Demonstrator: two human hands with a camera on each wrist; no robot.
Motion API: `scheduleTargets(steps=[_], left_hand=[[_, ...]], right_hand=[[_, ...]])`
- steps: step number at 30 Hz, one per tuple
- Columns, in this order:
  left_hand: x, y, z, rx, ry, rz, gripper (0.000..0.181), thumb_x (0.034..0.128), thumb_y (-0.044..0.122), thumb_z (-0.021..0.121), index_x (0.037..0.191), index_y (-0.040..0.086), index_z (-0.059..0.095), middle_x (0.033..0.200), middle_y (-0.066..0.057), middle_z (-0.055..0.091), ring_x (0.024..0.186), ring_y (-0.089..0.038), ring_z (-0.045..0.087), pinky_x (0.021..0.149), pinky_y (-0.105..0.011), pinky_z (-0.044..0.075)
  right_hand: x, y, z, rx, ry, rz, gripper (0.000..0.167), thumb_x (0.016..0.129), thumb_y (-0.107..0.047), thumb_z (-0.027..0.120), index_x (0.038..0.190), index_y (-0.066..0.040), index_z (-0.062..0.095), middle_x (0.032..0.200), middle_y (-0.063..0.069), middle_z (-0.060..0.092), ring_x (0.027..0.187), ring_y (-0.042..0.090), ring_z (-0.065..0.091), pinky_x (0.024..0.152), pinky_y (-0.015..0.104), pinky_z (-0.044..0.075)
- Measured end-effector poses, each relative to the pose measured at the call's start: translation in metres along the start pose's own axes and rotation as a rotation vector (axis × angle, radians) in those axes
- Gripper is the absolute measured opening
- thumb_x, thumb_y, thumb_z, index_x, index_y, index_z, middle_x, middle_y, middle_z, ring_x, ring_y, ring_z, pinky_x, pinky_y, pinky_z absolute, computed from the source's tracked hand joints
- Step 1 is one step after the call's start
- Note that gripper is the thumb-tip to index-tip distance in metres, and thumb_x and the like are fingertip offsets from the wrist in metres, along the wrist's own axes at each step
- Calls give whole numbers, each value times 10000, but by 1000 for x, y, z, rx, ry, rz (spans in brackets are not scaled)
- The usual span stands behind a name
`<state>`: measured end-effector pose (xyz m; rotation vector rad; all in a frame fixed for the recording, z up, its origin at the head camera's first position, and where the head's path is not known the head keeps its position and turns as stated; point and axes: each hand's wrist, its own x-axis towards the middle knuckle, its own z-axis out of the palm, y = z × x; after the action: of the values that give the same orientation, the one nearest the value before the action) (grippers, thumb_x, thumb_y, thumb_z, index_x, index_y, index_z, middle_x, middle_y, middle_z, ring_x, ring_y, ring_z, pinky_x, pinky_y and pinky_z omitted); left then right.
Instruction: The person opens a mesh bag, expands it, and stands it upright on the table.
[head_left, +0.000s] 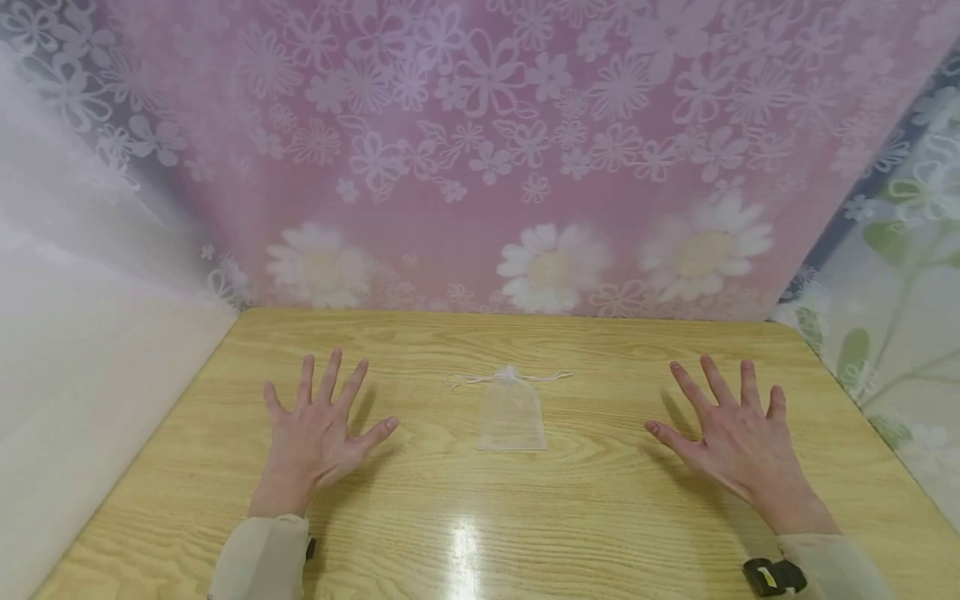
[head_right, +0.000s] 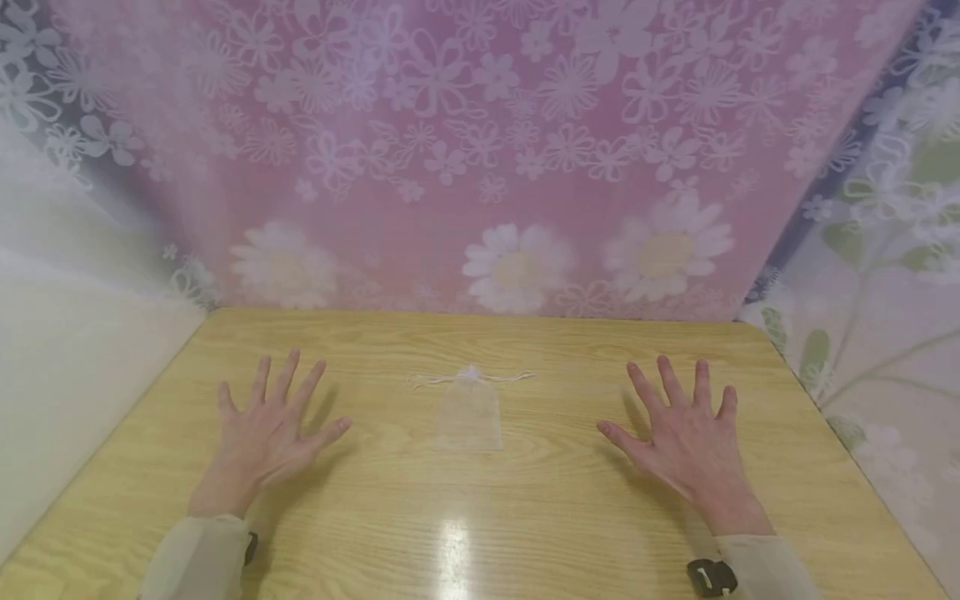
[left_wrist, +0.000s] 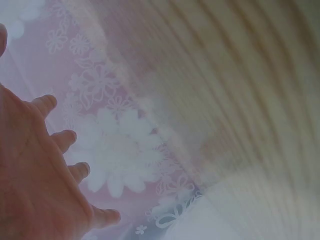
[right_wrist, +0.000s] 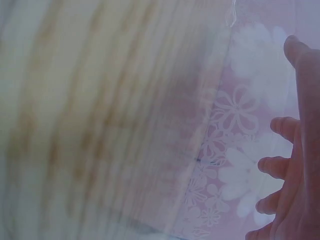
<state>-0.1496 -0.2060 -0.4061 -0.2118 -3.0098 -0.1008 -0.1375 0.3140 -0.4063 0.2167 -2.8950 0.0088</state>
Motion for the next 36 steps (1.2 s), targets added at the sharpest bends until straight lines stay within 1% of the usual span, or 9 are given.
scheduleTargets(steps=[7, 12, 17, 22, 28, 31, 36], left_hand=[[0, -1, 2, -23, 5, 4, 955, 895, 868, 354, 1648, 310, 171, 1729, -128, 123, 1576, -481, 48, 1086, -878, -18], [-1, 0, 1, -37, 2, 4, 955, 895, 869, 354, 1645, 300, 192, 1727, -133, 128, 1576, -485, 46, 1084, -879, -26], [0, 2, 0, -66, -13, -1, 947, 905, 855, 356, 1647, 290, 187, 1731, -124, 109, 1579, -476, 42, 1099, -868, 4], [2, 7, 0, -141, -2, 29, 907, 930, 807, 400, 1645, 289, 191, 1726, -124, 144, 1570, -467, 126, 1125, -830, 136], [5, 19, 0, -229, 15, 76, 859, 949, 767, 434, 1631, 280, 247, 1707, -121, 220, 1545, -446, 239, 1120, -764, 271], [6, 25, 0, -275, 23, 94, 840, 954, 750, 454, 1622, 273, 276, 1694, -120, 254, 1522, -447, 294, 1108, -754, 301], [11, 35, 0, -334, 27, 107, 831, 947, 753, 470, 1607, 273, 313, 1675, -106, 304, 1473, -451, 381, 1107, -747, 315]], right_hand=[[-2, 0, -2, 10, 14, 9, 949, 889, -771, 548, 1642, -300, 212, 1630, 249, 333, 1420, 700, 203, 1014, 877, 167], [-3, 0, -3, 13, 23, 10, 950, 886, -769, 555, 1639, -295, 226, 1624, 250, 344, 1420, 692, 214, 1018, 867, 173], [-1, -4, -1, 31, 17, -9, 932, 894, -757, 557, 1639, -303, 226, 1635, 238, 332, 1431, 672, 218, 1027, 853, 190], [3, -14, -1, 84, -23, -24, 899, 917, -734, 549, 1635, -284, 248, 1649, 230, 310, 1453, 647, 217, 1037, 838, 219], [9, -29, -2, 161, -91, -33, 864, 943, -715, 527, 1636, -284, 243, 1663, 222, 283, 1474, 616, 219, 1065, 823, 229], [12, -36, 0, 181, -104, -41, 854, 946, -713, 523, 1634, -287, 250, 1665, 218, 283, 1482, 607, 214, 1079, 814, 227], [17, -46, 3, 203, -98, -60, 833, 948, -706, 527, 1623, -279, 290, 1660, 210, 303, 1486, 590, 234, 1090, 800, 248]])
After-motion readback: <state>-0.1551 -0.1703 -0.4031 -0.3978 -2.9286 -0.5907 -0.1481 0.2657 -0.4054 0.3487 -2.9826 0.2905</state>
